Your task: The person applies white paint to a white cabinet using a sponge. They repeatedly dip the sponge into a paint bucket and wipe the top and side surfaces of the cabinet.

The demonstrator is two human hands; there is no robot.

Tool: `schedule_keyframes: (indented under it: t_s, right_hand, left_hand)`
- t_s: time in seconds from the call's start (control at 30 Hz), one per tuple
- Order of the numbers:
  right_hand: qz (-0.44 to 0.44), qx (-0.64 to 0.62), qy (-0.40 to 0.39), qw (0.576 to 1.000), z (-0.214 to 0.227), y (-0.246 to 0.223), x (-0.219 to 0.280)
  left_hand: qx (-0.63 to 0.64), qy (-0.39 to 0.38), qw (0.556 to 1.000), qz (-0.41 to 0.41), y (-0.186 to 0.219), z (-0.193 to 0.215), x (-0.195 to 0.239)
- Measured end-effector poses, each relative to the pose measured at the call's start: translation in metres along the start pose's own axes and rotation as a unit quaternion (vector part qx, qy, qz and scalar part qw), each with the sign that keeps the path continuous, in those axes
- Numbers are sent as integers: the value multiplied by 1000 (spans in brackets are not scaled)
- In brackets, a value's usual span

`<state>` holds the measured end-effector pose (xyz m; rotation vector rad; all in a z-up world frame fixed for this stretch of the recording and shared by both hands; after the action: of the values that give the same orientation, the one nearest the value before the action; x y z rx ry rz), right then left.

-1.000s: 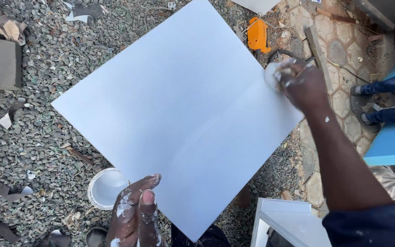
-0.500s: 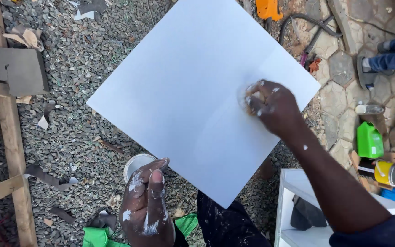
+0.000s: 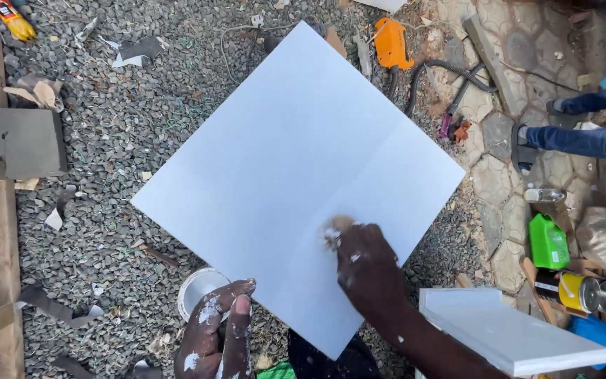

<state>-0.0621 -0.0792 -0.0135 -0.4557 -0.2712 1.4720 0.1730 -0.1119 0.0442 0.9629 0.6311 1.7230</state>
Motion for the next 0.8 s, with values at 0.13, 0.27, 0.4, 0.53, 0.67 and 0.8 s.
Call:
schedule_keyframes:
  t_s: [0.13, 0.27, 0.4, 0.53, 0.67, 0.8]
  right_hand:
    - [-115, 39, 51, 991, 50, 172, -96]
    - [-321, -126, 19, 938, 122, 227, -165]
    - [-325, -222, 11, 919, 81, 155, -119]
    - [-57, -85, -1, 995, 10, 11, -52]
    - [61, -233, -150, 959, -50, -128, 28]
    - [79, -231, -59, 968, -22, -113, -2]
  left_hand:
    - [-117, -41, 992, 6, 14, -47, -9]
    - [-110, -29, 993, -2, 27, -58, -17]
    - [-40, -38, 992, -116, 37, -33, -27]
    - [-20, -47, 998, -48, 21, -10, -40]
    - [-69, -51, 996, -31, 5, 8, -45]
    - [-55, -11, 995, -77, 17, 11, -43]
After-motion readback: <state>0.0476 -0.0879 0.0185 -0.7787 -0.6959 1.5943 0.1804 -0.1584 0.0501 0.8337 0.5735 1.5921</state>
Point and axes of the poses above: each hand's wrist, its own x-axis away from the middle knuckle, its own z-axis out of the back of the hand, y = z × x, the point moved 5 cm from there along -x, towards the middle knuckle, and after that the axes turned 13 degrees about -x, right-handed, at the moved point
